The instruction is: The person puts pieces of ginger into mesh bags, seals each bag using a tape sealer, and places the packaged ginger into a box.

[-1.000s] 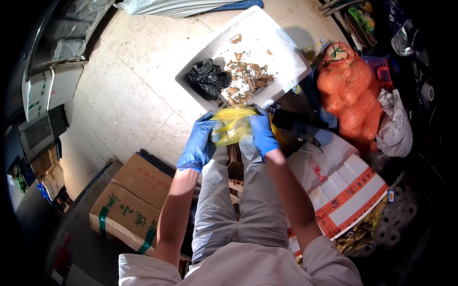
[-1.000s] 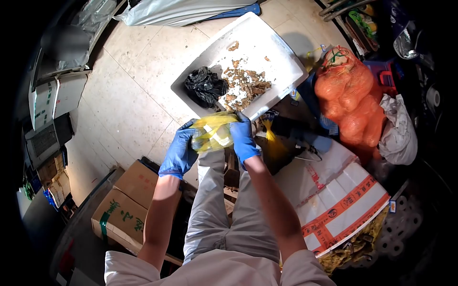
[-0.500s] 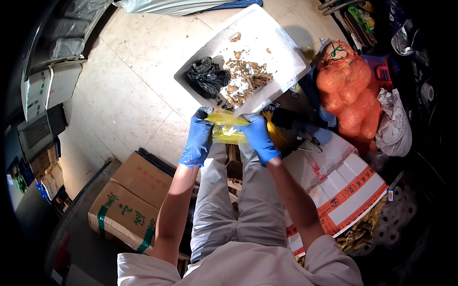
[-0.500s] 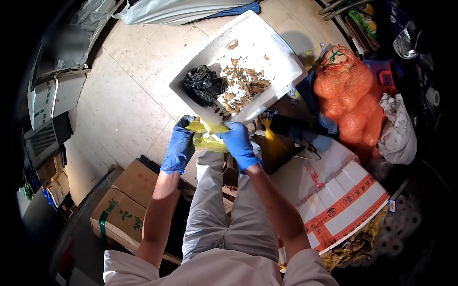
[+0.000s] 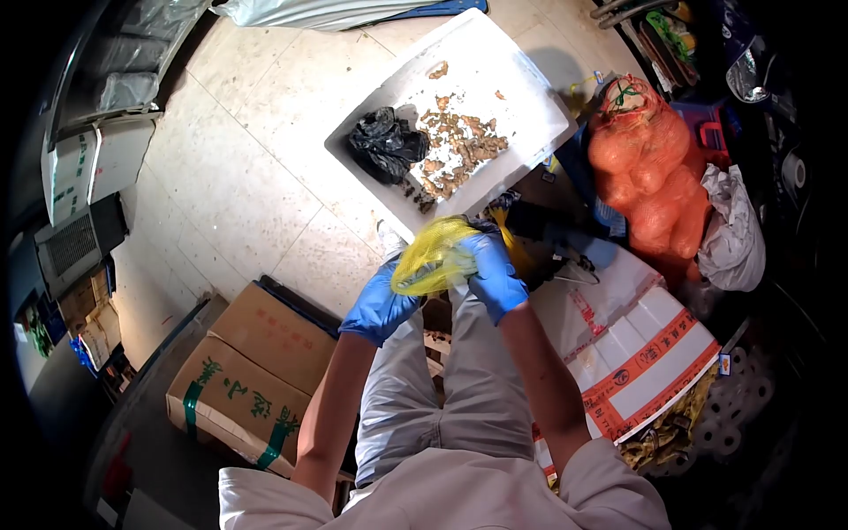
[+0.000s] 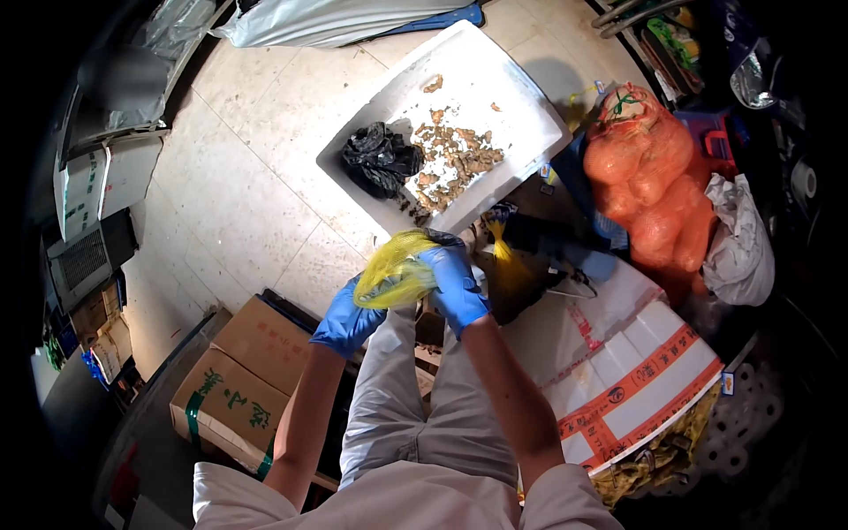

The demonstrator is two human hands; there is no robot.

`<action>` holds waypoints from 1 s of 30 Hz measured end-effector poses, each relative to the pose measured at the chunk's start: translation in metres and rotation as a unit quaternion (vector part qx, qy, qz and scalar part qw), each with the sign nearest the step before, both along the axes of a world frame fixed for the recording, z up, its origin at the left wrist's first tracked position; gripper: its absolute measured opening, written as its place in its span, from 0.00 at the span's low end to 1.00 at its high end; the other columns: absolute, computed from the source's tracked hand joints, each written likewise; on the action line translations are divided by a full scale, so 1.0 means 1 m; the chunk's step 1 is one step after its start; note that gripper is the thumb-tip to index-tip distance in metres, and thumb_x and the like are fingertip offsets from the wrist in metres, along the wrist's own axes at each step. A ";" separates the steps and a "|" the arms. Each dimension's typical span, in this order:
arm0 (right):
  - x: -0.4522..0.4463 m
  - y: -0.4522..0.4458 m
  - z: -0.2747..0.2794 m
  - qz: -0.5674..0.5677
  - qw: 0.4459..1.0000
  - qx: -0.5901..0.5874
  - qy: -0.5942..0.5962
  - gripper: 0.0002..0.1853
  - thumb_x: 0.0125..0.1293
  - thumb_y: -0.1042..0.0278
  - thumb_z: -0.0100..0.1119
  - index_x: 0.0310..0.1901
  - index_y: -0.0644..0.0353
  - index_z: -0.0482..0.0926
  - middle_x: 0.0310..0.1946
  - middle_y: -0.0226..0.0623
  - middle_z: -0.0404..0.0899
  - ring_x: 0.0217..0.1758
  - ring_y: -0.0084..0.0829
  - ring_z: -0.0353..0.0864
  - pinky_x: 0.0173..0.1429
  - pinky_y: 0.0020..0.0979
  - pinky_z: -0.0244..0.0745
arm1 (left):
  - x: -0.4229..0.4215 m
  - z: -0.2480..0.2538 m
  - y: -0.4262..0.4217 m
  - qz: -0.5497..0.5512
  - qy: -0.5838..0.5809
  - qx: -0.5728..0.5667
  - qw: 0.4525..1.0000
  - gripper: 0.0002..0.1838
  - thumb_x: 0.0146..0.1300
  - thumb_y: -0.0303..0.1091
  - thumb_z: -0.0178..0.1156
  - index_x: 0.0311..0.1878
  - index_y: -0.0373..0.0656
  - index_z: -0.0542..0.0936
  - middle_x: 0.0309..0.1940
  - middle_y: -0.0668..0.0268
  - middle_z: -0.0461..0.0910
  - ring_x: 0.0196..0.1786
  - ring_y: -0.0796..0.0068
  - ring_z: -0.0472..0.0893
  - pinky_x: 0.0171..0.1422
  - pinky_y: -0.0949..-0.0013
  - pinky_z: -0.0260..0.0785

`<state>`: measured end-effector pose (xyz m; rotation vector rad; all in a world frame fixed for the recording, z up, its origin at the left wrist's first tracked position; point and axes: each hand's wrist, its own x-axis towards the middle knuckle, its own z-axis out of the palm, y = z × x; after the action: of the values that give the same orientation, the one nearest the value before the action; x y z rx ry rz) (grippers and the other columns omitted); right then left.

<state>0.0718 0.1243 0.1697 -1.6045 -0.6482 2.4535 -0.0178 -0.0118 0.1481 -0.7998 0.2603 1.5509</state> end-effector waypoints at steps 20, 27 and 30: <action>0.030 -0.118 -0.050 0.040 0.929 -0.201 0.308 0.13 0.61 0.72 0.46 0.47 0.61 0.68 0.43 0.33 0.71 0.42 0.21 0.71 0.46 0.22 0.69 | 0.008 0.045 -0.013 -0.331 0.716 -0.084 0.609 0.23 0.54 0.35 0.55 0.52 0.38 0.65 0.43 0.58 0.72 0.49 0.71 0.72 0.49 0.64 0.68; 0.017 -0.079 0.021 0.082 0.965 -0.171 0.183 0.07 0.55 0.73 0.48 0.32 0.64 0.76 0.17 0.30 0.72 0.12 0.14 0.62 0.17 0.17 0.54 | -0.027 0.053 0.112 -0.041 0.572 -0.056 0.817 0.16 0.52 0.26 0.57 0.45 0.36 0.70 0.36 0.64 0.75 0.31 0.83 0.72 0.31 0.82 0.63; 0.028 -0.076 0.029 0.118 0.959 -0.219 0.135 0.05 0.55 0.74 0.49 0.29 0.64 0.75 0.17 0.28 0.72 0.12 0.13 0.61 0.15 0.15 0.52 | -0.040 0.039 0.122 -0.040 0.606 -0.175 0.775 0.16 0.53 0.20 0.55 0.46 0.38 0.69 0.34 0.66 0.74 0.31 0.82 0.72 0.33 0.83 0.64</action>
<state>0.0996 0.0486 0.1982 -1.3281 -0.2782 3.0921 -0.0574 0.1106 0.1869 0.0859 1.5409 1.7605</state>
